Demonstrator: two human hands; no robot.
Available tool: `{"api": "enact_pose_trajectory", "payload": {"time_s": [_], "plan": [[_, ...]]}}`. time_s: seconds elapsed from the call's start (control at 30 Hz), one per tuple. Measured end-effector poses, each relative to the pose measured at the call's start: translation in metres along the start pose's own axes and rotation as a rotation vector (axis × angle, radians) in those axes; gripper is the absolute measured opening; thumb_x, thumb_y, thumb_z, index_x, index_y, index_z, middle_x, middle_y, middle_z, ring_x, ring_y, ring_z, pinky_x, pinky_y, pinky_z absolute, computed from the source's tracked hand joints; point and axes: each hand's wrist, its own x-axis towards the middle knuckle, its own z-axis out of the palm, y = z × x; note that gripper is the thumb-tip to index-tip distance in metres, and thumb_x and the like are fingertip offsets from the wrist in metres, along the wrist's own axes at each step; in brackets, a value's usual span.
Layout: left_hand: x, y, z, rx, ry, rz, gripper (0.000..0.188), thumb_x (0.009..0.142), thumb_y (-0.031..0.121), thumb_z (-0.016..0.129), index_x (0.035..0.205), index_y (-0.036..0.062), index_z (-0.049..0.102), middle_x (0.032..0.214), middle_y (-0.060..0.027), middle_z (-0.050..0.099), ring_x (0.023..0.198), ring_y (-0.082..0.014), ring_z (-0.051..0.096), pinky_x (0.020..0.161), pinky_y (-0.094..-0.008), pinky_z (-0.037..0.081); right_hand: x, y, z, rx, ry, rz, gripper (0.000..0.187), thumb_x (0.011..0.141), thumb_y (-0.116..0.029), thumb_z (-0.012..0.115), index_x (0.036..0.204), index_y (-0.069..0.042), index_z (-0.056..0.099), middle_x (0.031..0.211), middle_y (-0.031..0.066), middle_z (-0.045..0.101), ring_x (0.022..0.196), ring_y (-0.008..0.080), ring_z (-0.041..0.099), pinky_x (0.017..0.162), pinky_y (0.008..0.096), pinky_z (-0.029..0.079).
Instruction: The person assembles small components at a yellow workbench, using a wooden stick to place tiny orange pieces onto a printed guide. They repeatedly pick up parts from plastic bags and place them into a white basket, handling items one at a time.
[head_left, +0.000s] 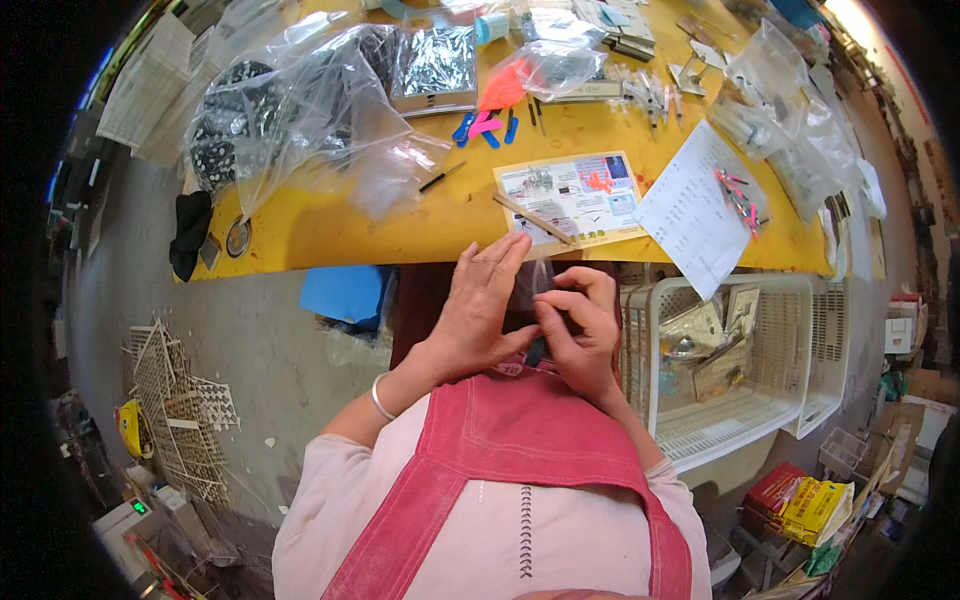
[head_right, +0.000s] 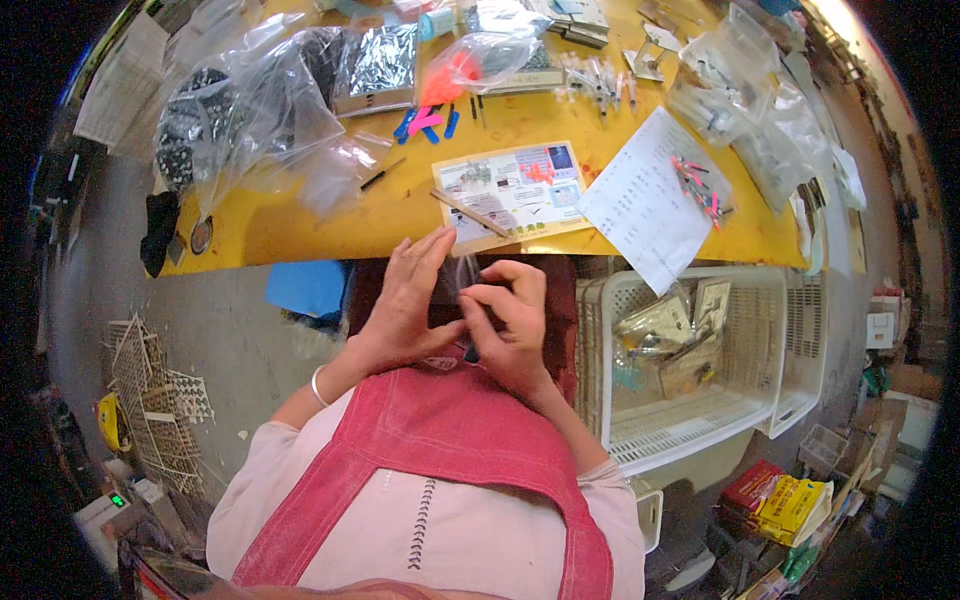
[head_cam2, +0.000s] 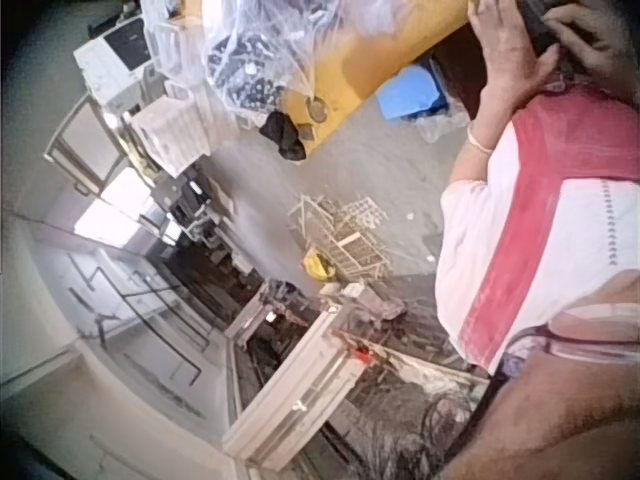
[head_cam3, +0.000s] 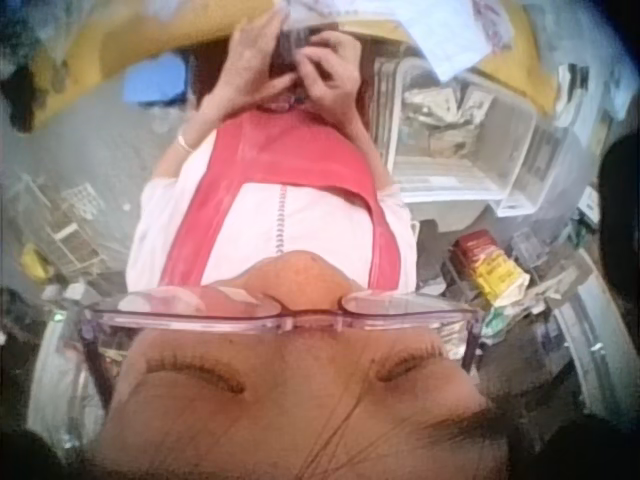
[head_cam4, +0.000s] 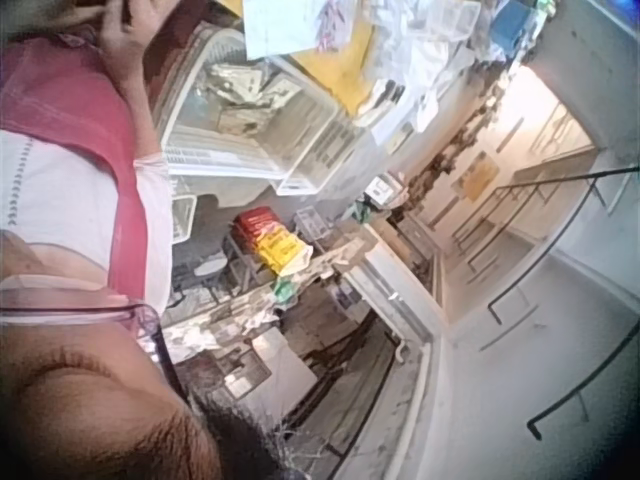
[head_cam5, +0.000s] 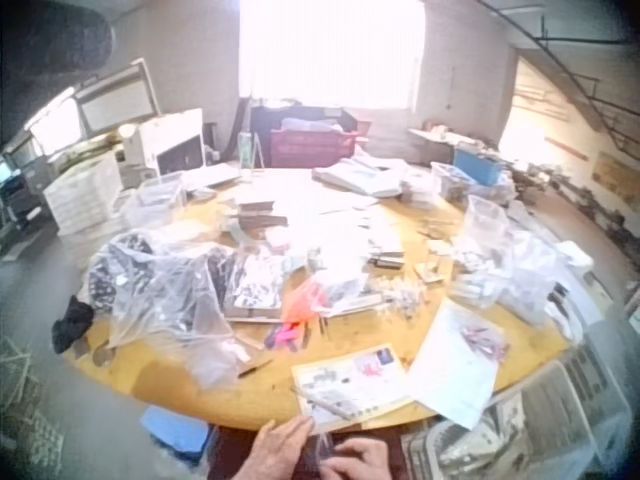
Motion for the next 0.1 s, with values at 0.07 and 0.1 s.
{"api": "enact_pose_trajectory", "payload": {"time_s": [0.07,0.1], "plan": [[-0.002,-0.017,0.024,-0.002,0.084,-0.030,0.096,0.077,0.019,0.084,0.158,0.0002,0.035,0.158,-0.0219,0.042,0.147,-0.0407,0.038,0.124,-0.0529,0.028,0.001,0.000,0.008,-0.010,-0.056,-0.048,0.010,0.087,0.001,0.077,0.097,-0.001,0.074,0.114,0.0124,0.059,0.108,0.0264,0.057,0.094,0.0329,0.046],[-0.004,-0.030,0.030,-0.043,0.067,-0.041,0.101,0.077,0.019,0.084,0.160,0.0010,0.030,0.158,-0.0197,0.041,0.147,-0.0407,0.038,0.122,-0.0580,0.028,0.002,-0.001,0.009,-0.046,-0.081,-0.089,0.011,0.087,0.001,0.076,0.098,-0.002,0.075,0.117,0.0121,0.059,0.111,0.0277,0.055,0.095,0.0339,0.046]]}}
